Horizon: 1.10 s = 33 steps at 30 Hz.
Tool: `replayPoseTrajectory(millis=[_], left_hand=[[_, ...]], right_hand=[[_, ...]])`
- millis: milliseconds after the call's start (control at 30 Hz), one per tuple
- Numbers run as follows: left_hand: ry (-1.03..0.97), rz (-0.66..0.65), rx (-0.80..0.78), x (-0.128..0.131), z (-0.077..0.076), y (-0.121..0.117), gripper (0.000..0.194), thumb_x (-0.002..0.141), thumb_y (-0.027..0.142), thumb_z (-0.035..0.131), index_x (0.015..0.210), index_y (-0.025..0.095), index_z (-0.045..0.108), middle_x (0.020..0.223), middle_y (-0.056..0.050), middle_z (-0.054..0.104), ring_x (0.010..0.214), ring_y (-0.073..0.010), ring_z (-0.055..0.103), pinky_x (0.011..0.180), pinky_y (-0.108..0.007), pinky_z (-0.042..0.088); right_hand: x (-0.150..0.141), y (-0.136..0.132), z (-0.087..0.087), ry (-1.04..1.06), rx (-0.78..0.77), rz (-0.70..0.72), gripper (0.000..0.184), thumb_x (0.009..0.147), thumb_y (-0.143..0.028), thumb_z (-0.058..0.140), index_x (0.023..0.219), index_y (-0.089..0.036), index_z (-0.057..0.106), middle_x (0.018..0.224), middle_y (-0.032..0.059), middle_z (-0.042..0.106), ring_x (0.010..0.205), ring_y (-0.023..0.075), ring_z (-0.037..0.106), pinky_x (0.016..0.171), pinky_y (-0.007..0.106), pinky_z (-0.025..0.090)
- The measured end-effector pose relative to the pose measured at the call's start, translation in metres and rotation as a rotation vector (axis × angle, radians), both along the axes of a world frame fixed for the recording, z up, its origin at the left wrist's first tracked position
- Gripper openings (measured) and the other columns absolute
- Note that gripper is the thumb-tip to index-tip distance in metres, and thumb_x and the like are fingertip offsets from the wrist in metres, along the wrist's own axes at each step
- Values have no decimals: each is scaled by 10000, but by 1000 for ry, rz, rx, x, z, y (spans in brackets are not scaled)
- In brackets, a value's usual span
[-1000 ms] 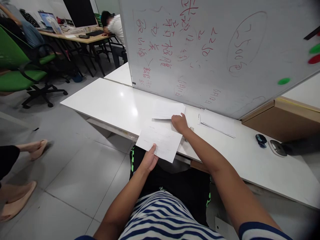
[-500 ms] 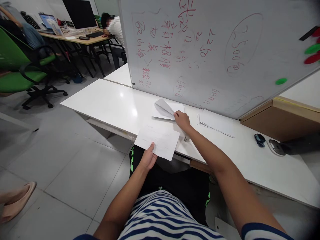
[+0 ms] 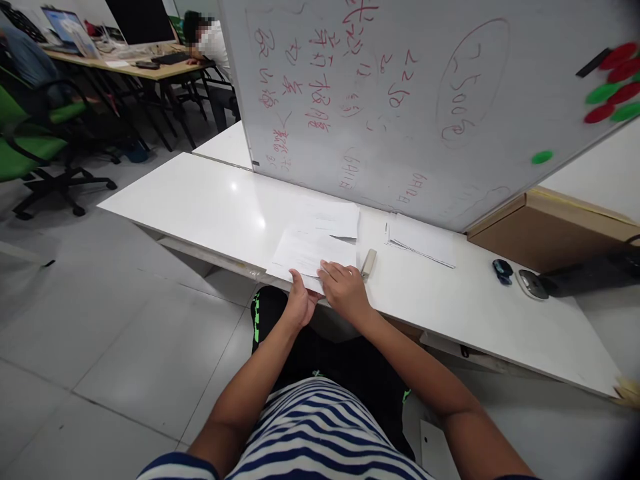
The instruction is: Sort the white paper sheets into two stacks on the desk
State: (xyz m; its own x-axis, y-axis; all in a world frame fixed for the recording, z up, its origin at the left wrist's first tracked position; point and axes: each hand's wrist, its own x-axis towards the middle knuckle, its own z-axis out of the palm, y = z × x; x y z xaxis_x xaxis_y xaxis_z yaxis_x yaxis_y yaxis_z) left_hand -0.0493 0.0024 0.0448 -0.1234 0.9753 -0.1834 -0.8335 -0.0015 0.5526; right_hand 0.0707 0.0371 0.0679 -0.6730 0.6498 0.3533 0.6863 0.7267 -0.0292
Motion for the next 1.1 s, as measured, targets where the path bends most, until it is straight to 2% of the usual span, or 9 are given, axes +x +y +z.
replayPoseTrajectory(millis=[233, 433, 533, 600, 700, 767, 867, 1000, 1100], left_hand=[[73, 47, -205, 10, 11, -4, 422, 893, 375, 623, 1199, 85, 620, 1245, -161, 645, 1290, -268, 510, 1146, -417, 335], [82, 77, -235, 3, 15, -2, 426, 908, 421, 585, 1136, 67, 645, 1209, -169, 661, 1263, -262, 536, 1127, -391, 373], [86, 138, -232, -7, 12, -3, 427, 914, 410, 580, 1195, 92, 624, 1267, -150, 635, 1257, -258, 543, 1118, -387, 389], [69, 202, -172, -18, 7, -4, 424, 929, 375, 564, 1286, 146, 576, 1335, -114, 595, 1277, -237, 526, 1122, -377, 386], [56, 281, -126, -39, -2, -6, 464, 936, 344, 556, 1381, 226, 497, 1414, -69, 529, 1323, -221, 476, 1122, -373, 388], [71, 317, -139, -52, -6, -9, 487, 931, 357, 560, 1400, 255, 480, 1439, -55, 500, 1343, -225, 451, 1119, -375, 393], [85, 348, -153, -66, -9, -15, 499, 925, 389, 560, 1405, 282, 476, 1445, -44, 493, 1348, -234, 443, 1119, -383, 394], [87, 384, -176, -73, -10, -20, 508, 911, 395, 582, 1397, 281, 488, 1428, -51, 513, 1335, -236, 460, 1112, -384, 404], [82, 382, -186, -75, -13, -20, 499, 907, 391, 589, 1386, 278, 502, 1425, -52, 516, 1325, -237, 473, 1111, -388, 404]], right_hand=[[1, -18, -5, 112, -4, 21, 341, 971, -194, 389, 1202, -233, 638, 1310, 43, 620, 1225, 214, 543, 1022, 421, 342], [-6, -34, 1, 112, -23, 63, 351, 949, -232, 443, 1254, -227, 616, 1336, 86, 594, 1234, 260, 537, 940, 434, 432], [-8, -34, 7, 156, -52, 140, 329, 943, -257, 462, 1224, -247, 633, 1287, 82, 629, 1196, 237, 564, 921, 405, 460], [-7, -17, 11, 205, -61, 137, 314, 957, -275, 438, 1188, -241, 648, 1232, 70, 662, 1161, 210, 585, 931, 372, 456], [-5, 36, 8, 216, -45, -59, 358, 987, -275, 356, 1181, -182, 643, 1195, 94, 679, 1144, 211, 589, 945, 360, 428], [-5, 81, -1, 128, -50, -186, 390, 991, -259, 327, 1261, -151, 587, 1309, 123, 608, 1203, 235, 544, 942, 371, 417], [-7, 133, -19, -118, -87, -189, 446, 962, -240, 398, 1387, -121, 458, 1460, 151, 458, 1331, 279, 415, 994, 418, 374], [-9, 158, -36, -242, -29, -98, 380, 968, -180, 368, 1314, -147, 520, 1411, 140, 516, 1267, 256, 477, 1041, 437, 291], [-10, 161, -39, -248, 18, -102, 343, 931, -88, 366, 1157, -147, 617, 1191, 135, 668, 1061, 235, 596, 949, 388, 325]])
